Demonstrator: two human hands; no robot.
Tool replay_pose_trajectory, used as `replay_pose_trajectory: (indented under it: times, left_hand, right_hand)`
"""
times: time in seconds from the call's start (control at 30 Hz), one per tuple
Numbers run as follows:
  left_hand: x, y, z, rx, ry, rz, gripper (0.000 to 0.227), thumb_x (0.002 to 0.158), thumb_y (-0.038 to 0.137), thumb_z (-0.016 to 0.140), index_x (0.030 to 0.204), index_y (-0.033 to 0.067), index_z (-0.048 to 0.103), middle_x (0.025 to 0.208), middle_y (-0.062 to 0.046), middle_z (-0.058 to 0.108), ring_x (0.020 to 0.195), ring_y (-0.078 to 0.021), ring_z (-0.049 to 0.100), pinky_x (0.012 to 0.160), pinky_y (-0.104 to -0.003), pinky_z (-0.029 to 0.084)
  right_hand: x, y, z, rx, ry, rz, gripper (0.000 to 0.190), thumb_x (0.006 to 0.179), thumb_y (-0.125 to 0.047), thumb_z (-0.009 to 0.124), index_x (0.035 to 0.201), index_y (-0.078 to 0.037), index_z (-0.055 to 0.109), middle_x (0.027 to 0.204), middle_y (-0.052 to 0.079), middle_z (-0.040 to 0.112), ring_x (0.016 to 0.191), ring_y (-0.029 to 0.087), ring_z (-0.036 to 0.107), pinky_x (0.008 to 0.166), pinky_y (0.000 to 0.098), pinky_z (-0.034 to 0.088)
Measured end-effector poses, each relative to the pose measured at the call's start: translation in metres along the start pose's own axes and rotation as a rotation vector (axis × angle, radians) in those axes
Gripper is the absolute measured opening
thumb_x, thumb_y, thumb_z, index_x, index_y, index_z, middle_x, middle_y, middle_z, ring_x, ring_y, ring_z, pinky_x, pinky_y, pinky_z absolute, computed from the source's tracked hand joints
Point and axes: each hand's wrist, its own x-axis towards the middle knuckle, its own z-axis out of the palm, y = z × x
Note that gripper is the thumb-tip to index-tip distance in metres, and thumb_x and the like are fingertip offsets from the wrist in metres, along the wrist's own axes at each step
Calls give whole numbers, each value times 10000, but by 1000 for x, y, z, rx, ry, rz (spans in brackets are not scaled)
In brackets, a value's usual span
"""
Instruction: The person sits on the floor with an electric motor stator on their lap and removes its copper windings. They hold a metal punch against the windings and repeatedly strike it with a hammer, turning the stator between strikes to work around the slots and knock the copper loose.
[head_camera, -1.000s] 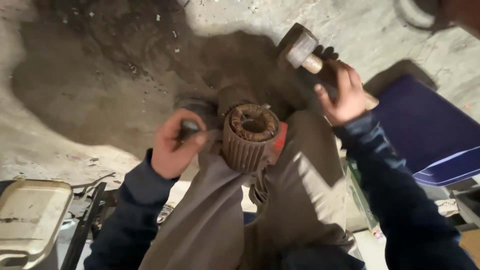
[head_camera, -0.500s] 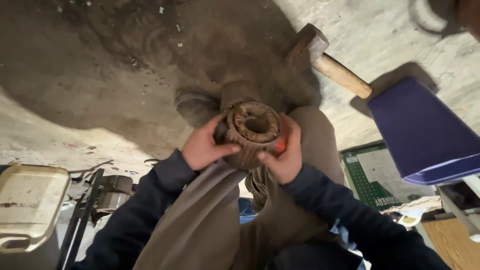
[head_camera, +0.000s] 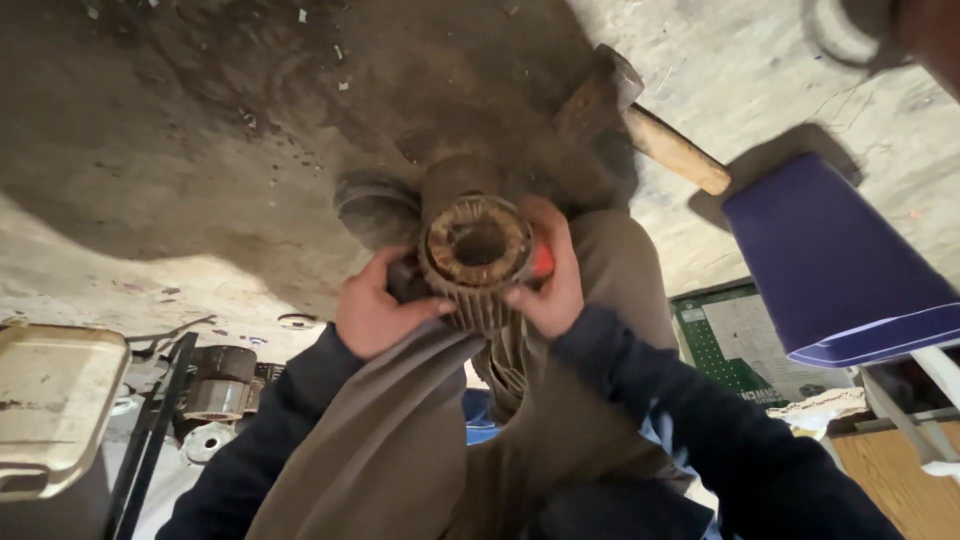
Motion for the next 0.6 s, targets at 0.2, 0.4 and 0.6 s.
replay_pose_trajectory:
  times: [0.2, 0.4, 0.6]
  left_hand:
    - [13, 11, -12, 27, 2, -16, 758, 660, 344, 952, 1279, 52, 627, 1034, -150, 781, 957, -223, 776, 822, -342, 594]
    - [19, 12, -21, 78, -50, -14, 808, 624, 438, 946, 1241, 57, 589, 893, -135, 757, 756, -238, 759, 681, -358, 588]
    - [10, 20, -25, 207, -78, -120, 860, 589, 561, 909, 1251, 77, 651, 652, -152, 670, 599, -285, 713, 567, -397, 560]
  right_hand:
    - [7, 5, 4, 72, 15, 17, 896, 929, -643, 674, 1512, 7, 471, 1576, 203, 455, 1493, 324, 426, 1298, 443, 332]
    - [10, 6, 12, 90, 44, -11, 820, 959, -605, 690, 1441, 21, 469, 1503, 190, 466, 1435, 293, 472, 1230, 408, 372]
    - [4, 16, 15, 210, 106, 22, 617, 1078, -491, 555, 1398, 33, 507, 1377, 125, 567, 1305, 199, 532, 1165, 333, 409]
